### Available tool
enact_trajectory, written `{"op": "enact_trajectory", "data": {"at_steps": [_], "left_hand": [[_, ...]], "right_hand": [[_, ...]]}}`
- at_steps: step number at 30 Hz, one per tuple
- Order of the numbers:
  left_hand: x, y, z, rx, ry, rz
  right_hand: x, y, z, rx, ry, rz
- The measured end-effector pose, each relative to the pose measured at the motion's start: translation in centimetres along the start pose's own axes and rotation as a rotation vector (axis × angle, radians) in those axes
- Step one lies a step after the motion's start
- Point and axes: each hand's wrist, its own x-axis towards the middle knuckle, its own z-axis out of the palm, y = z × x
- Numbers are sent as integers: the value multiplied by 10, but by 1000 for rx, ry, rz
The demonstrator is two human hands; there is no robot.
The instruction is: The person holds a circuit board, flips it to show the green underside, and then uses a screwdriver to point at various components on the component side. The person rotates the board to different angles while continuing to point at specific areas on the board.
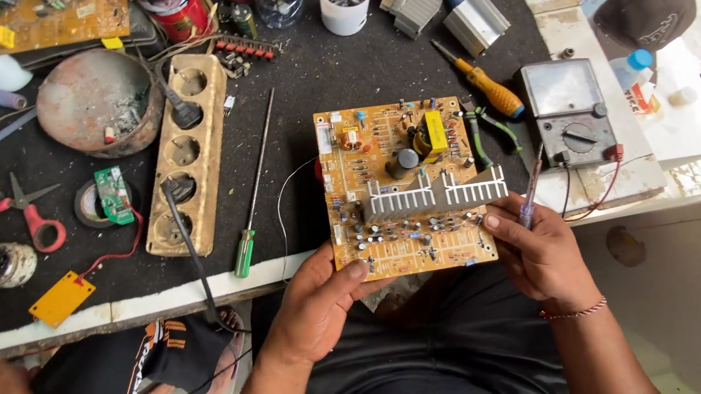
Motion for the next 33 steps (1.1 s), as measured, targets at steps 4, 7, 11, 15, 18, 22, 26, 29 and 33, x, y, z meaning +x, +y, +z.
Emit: {"op": "enact_trajectory", "data": {"at_steps": [4, 7, 11, 15, 18, 22, 26, 29, 33], "left_hand": [[3, 15, 2, 271, 16, -1], [10, 17, -5, 359, 58, 98], [9, 39, 5, 857, 116, 83], [11, 65, 12, 1304, 205, -79], [15, 71, 17, 1392, 213, -100], [15, 65, 20, 1408, 229, -90], [10, 67, 30, 1509, 283, 2], [7, 70, 34, 1581, 317, 84], [6, 63, 35, 1584, 275, 482]], "right_hand": [[7, 9, 4, -29, 19, -25], [19, 25, 1, -71, 33, -219], [20, 28, 0, -135, 30, -250], [22, 33, -3, -210, 26, -258], [13, 24, 4, -227, 35, -258], [21, 30, -3, -256, 28, -249], [29, 45, -17, -231, 37, -219], [31, 47, -17, -217, 39, -212], [25, 36, -6, -215, 46, -195]]}}
